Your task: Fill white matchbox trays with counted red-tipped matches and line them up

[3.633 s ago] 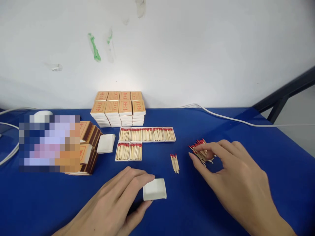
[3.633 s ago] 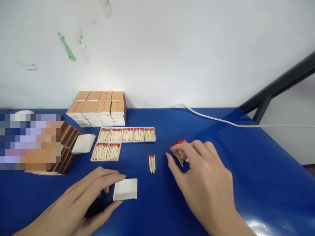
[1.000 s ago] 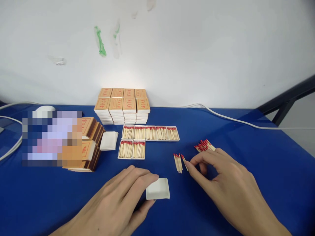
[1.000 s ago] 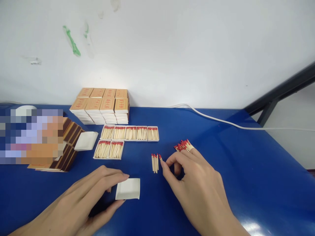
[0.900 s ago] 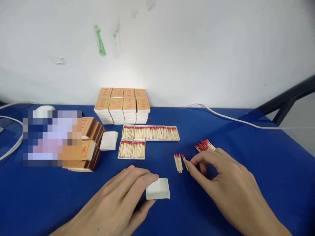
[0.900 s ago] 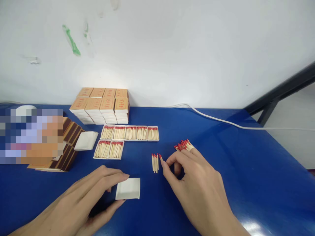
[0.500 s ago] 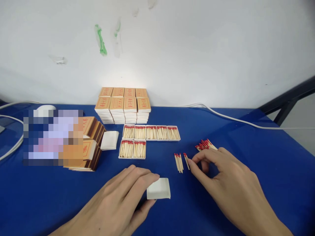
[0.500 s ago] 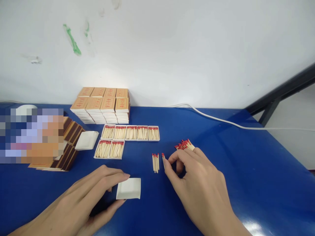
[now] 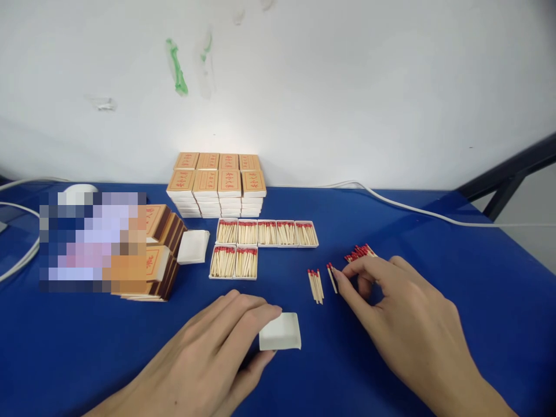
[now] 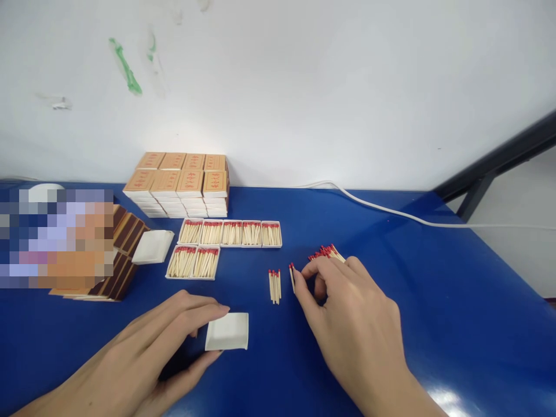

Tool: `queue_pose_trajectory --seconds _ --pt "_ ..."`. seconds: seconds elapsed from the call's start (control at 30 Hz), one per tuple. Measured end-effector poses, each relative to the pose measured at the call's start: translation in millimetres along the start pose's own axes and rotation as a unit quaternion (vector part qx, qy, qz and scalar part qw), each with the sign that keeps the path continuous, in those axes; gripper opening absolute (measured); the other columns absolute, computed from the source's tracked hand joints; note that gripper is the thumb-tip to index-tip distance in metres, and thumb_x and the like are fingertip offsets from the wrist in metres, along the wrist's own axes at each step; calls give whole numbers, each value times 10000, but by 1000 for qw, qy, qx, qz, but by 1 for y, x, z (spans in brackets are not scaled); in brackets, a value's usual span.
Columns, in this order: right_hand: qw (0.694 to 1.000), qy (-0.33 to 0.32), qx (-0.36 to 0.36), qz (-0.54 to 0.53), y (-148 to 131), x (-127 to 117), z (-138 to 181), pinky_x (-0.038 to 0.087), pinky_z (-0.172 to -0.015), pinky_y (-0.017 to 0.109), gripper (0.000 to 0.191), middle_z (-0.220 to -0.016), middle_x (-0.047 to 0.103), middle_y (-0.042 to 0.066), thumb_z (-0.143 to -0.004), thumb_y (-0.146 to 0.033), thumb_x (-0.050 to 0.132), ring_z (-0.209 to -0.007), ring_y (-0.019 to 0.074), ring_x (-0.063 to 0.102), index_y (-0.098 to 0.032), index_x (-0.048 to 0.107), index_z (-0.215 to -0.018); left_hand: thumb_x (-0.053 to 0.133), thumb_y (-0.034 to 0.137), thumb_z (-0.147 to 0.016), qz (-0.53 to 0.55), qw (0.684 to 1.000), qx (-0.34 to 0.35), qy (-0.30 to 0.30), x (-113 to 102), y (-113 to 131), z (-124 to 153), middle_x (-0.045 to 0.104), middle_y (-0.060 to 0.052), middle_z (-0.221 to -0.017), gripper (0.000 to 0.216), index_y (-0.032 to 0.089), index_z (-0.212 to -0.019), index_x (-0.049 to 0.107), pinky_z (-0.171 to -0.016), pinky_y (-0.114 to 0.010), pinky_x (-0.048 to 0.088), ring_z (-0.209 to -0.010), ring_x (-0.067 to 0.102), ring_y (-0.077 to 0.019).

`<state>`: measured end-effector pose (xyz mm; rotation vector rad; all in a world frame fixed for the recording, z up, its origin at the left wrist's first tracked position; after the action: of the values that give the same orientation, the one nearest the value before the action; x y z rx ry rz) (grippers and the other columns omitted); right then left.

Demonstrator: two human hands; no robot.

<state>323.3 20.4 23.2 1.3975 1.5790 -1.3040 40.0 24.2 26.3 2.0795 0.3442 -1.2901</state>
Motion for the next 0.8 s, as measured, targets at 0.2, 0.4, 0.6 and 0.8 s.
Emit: queue_pose_trajectory --seconds 0.2,0.4,0.6,0.8 --pt "1000 -5 5 -8 0 2 -1 393 -469 286 471 -692 650 7 -1089 -668 518 -707 260 667 -313 716 -850 472 265 -1221 2 1000 7 16 1 2 -3 814 -37 -1286 277 248 -1461 611 -1151 -324 648 -1175 829 -169" --pt "999 -35 0 -34 -2 2 -2 424 -485 296 451 -683 648 0 -1088 -649 528 -697 246 683 -309 717 -860 484 255 -1216 7 1000 2 12 -1 2 -2 807 -43 -1296 285 248 -1473 609 -1174 -335 635 -1179 826 -172" --pt "997 -49 -7 -56 -7 1 0 433 -485 301 459 -688 646 -17 -1098 -648 523 -639 220 660 -307 710 -855 539 231 -1192 25 1000 -1 10 2 0 1 794 -46 -1317 314 254 -1499 600 -1204 -341 620 -1205 817 -181" --pt "997 -47 1 -67 -6 1 0 452 -528 309 386 -727 674 -4 -1087 -589 573 -711 228 690 -304 723 -874 594 204 -1164 41 999 -14 -9 3 0 5 777 -53 -1362 369 259 -1529 589 -1246 -360 593 -1240 804 -192"
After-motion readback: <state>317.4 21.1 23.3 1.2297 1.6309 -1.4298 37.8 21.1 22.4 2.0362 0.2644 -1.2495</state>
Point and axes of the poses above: each hand's wrist, its own z-axis away from the middle knuckle, its own x-axis out of the palm, y = z × x, the point moved 3 cm from there along -z, towards the middle knuckle
